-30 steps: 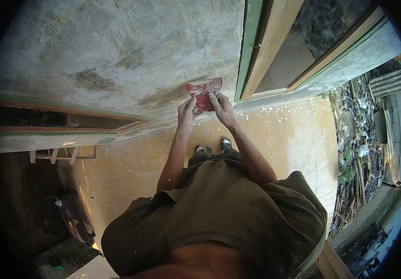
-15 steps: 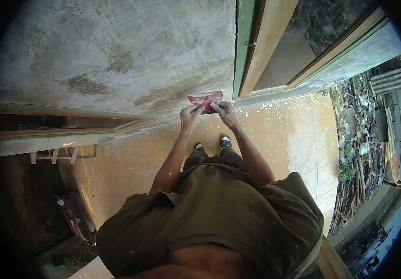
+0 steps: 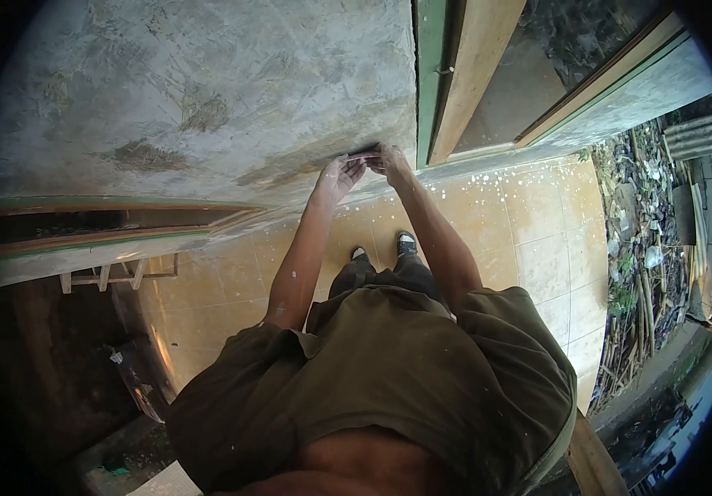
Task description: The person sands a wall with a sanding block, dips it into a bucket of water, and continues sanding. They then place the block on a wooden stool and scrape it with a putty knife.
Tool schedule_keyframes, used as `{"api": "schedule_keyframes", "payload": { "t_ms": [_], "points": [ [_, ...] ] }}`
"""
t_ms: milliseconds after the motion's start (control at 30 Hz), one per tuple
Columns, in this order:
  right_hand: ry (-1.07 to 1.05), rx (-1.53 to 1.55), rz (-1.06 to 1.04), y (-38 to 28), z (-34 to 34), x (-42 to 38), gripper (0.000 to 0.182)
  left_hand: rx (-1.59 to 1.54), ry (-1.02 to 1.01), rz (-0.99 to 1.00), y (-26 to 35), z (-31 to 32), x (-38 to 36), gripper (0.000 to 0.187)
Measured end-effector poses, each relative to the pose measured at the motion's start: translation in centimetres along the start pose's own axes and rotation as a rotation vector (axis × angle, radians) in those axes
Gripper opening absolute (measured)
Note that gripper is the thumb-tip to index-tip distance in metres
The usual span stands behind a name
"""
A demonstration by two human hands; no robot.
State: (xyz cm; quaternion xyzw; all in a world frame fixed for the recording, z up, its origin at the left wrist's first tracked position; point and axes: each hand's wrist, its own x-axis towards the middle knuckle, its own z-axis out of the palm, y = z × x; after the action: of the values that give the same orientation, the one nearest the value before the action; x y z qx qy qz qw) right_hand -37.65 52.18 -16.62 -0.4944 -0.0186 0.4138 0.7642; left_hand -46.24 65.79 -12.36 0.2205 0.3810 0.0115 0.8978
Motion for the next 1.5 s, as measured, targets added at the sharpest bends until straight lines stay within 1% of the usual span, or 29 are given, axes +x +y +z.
{"api": "schedule_keyframes", "payload": {
  "t_ms": [67, 133, 167, 200, 233, 267, 333, 367, 400, 467, 500, 533, 600, 633, 733, 800, 833, 867, 933, 1000, 1033, 1067, 1133, 1200, 1267, 1333, 1400, 1467, 1500],
  "points": [
    [-0.051, 0.071, -0.020, 0.0, 0.3, 0.3, 0.033, 0.006, -0.010, 0.045, 0.1, 0.1, 0.2, 0.023],
    [0.093, -0.043, 0.029, 0.1, 0.6, 0.6, 0.036, 0.044, -0.015, 0.062, -0.3, -0.1, 0.2, 0.021],
    [0.090, -0.044, 0.031, 1.3, 0.1, 1.2, 0.036, 0.092, -0.017, 0.080, -0.2, -0.2, 0.0, 0.020],
    [0.057, -0.007, -0.148, 2.7, -0.4, 1.7, 0.038, 0.092, -0.014, 0.080, -0.1, -0.4, -0.2, 0.020],
    [0.028, 0.031, -0.324, 3.9, -1.0, 1.8, 0.039, 0.133, -0.117, 0.132, -0.2, -0.3, -1.1, 0.021],
    [0.034, 0.030, -0.318, 2.6, -0.1, -0.1, 0.039, 0.172, -0.222, 0.180, -0.4, -0.2, -2.0, 0.022],
    [0.260, -0.268, -0.242, -2.9, 3.5, -5.7, 0.038, 0.213, -0.249, 0.169, -1.0, 0.4, -4.3, 0.026],
    [0.096, -0.336, -0.189, -2.5, 2.2, -5.7, 0.041, 0.260, -0.278, 0.165, -1.3, 0.2, -5.1, 0.029],
    [0.095, -0.338, -0.190, -1.4, 1.5, -6.0, 0.041, 0.258, -0.279, 0.167, -1.7, 0.1, -5.9, 0.029],
    [0.170, -0.310, -0.202, -1.9, 2.7, -9.1, 0.038, 0.437, -0.189, 0.191, -2.9, -0.3, -6.8, 0.034],
    [0.326, -0.299, -0.220, 0.3, 1.9, -8.7, 0.033, 0.501, -0.189, 0.190, -3.2, -0.6, -7.2, 0.034],
    [0.330, -0.299, -0.220, 0.2, 1.7, -9.2, 0.033, 0.502, -0.191, 0.186, -3.7, -1.6, -6.5, 0.034],
    [0.091, -0.299, -0.213, -0.8, 1.2, -10.0, 0.028, 0.886, -0.169, 0.315, -4.9, -4.2, -4.3, 0.035],
    [0.091, -0.297, -0.217, -0.5, 0.6, -9.8, 0.028, 1.042, -0.189, 0.524, -5.0, -3.4, -4.7, 0.036],
    [0.046, -0.254, -0.206, 2.1, -2.9, -7.9, 0.024, 1.144, -0.085, 0.536, -5.7, -2.4, -4.0, 0.041],
    [0.066, -0.384, -0.293, 3.2, -5.2, -6.1, 0.021, 1.120, -0.090, 0.557, -5.7, -1.0, -3.1, 0.038],
    [0.059, -0.282, -0.337, -0.6, -2.4, -7.7, 0.020, 1.192, -0.027, 0.584, -5.4, -0.1, -2.7, 0.038],
    [0.066, -0.281, -0.341, -0.9, -2.8, -7.1, 0.020, 1.264, 0.036, 0.609, -5.2, 0.7, -2.3, 0.039],
    [0.117, -0.615, -0.300, -2.3, -3.7, -5.1, 0.021, 1.280, 0.075, 0.633, -5.1, 1.7, -1.0, 0.040],
    [0.141, -0.525, -0.375, -2.8, -3.1, -3.8, 0.023, 1.299, 0.180, 0.684, -4.8, 2.7, 0.2, 0.042],
    [0.253, -0.630, -0.352, -3.1, -2.6, -3.4, 0.024, 1.416, 0.231, 0.679, -5.0, 1.4, 2.7, 0.040],
    [0.365, -0.734, -0.326, -3.0, -2.7, -2.7, 0.025, 1.420, 0.230, 0.675, -5.0, 1.4, 3.5, 0.040],
    [0.435, -0.776, -0.352, -2.1, -2.8, -1.6, 0.026, 1.062, 0.132, 0.682, -5.6, 1.5, 5.0, 0.036],
    [0.564, -0.864, -0.286, -3.1, -1.4, -2.5, 0.027, 1.123, 0.173, 0.630, -6.4, -0.2, 7.2, 0.034],
    [0.583, -0.814, -0.310, -2.5, -1.8, -2.4, 0.032, 1.188, 0.208, 0.572, -6.6, 0.5, 6.6, 0.032],
    [0.594, -0.914, -0.046, -2.2, -2.3, -2.3, 0.036, 0.963, 0.284, 0.301, -7.0, 0.9, 6.3, 0.033],
    [0.598, -0.885, -0.036, -1.8, -2.6, -2.4, 0.039, 0.992, 0.287, 0.236, -6.6, 1.0, 6.1, 0.033],
    [0.608, -0.933, 0.134, -0.3, -3.4, -1.6, 0.037, 1.018, 0.296, 0.179, -6.7, 0.5, 6.2, 0.033],
    [0.612, -0.965, 0.147, 0.5, -3.8, -1.7, 0.042, 1.000, 0.298, 0.126, -6.9, 0.0, 5.9, 0.033]
  ]
}}
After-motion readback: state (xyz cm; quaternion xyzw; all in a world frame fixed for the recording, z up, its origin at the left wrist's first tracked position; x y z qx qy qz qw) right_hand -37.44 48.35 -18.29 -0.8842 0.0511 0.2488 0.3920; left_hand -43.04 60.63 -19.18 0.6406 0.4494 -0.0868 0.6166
